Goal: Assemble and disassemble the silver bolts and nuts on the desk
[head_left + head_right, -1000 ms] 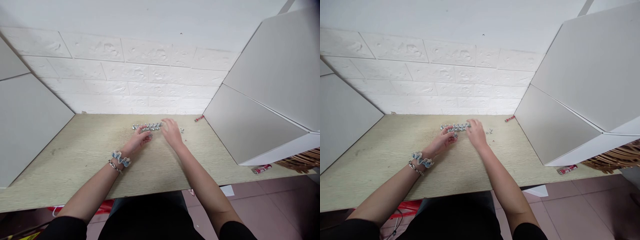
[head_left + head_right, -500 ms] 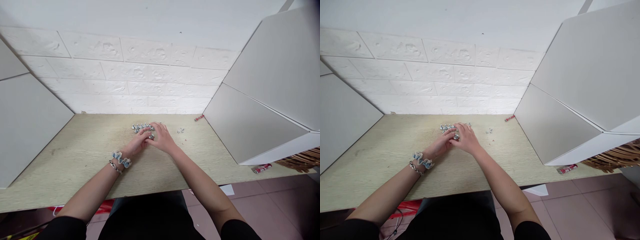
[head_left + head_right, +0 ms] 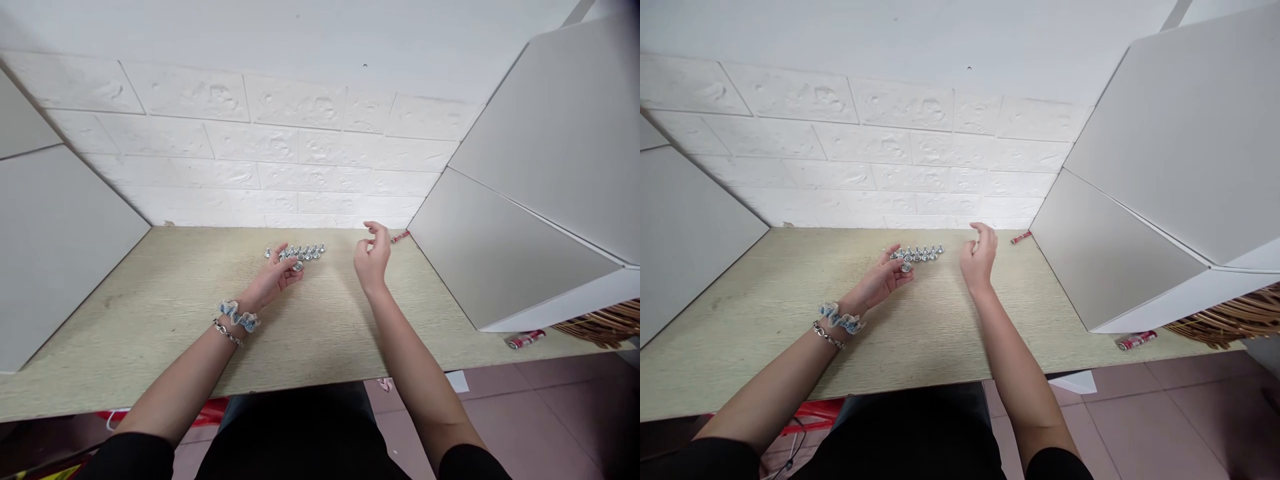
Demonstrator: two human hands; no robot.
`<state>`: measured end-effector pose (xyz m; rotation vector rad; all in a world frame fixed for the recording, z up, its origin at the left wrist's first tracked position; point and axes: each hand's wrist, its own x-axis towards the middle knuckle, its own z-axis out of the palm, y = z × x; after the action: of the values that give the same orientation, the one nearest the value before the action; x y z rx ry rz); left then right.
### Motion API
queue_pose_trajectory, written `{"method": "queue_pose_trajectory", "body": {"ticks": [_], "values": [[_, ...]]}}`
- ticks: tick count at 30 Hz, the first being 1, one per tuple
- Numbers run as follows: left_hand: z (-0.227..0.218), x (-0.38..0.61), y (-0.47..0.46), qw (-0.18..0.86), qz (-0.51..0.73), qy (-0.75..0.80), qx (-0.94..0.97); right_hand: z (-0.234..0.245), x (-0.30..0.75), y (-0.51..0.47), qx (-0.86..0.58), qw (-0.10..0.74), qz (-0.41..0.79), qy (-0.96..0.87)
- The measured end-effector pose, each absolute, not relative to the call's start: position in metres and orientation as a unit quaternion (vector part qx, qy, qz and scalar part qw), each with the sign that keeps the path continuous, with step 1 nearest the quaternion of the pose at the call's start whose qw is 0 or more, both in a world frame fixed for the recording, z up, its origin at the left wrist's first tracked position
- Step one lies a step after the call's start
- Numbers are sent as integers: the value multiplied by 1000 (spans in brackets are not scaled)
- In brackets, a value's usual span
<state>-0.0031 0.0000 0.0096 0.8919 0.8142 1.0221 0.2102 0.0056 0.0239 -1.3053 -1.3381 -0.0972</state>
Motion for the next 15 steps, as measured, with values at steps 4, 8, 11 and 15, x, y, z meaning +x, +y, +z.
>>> {"method": "queue_pose_trajectory", "body": {"ticks": [4, 8, 11, 15], "values": [[8, 0, -2, 712, 455, 364, 391, 20, 184, -5, -498, 523, -11, -691], [6, 2, -3, 727, 449, 343, 390, 12, 158, -14, -444, 431, 34, -785], [5, 3, -5, 738, 432, 322, 406, 5, 149, -15, -439, 391, 56, -807], [4, 5, -9, 747, 409, 327, 410, 1, 149, -13, -456, 389, 60, -798]]}}
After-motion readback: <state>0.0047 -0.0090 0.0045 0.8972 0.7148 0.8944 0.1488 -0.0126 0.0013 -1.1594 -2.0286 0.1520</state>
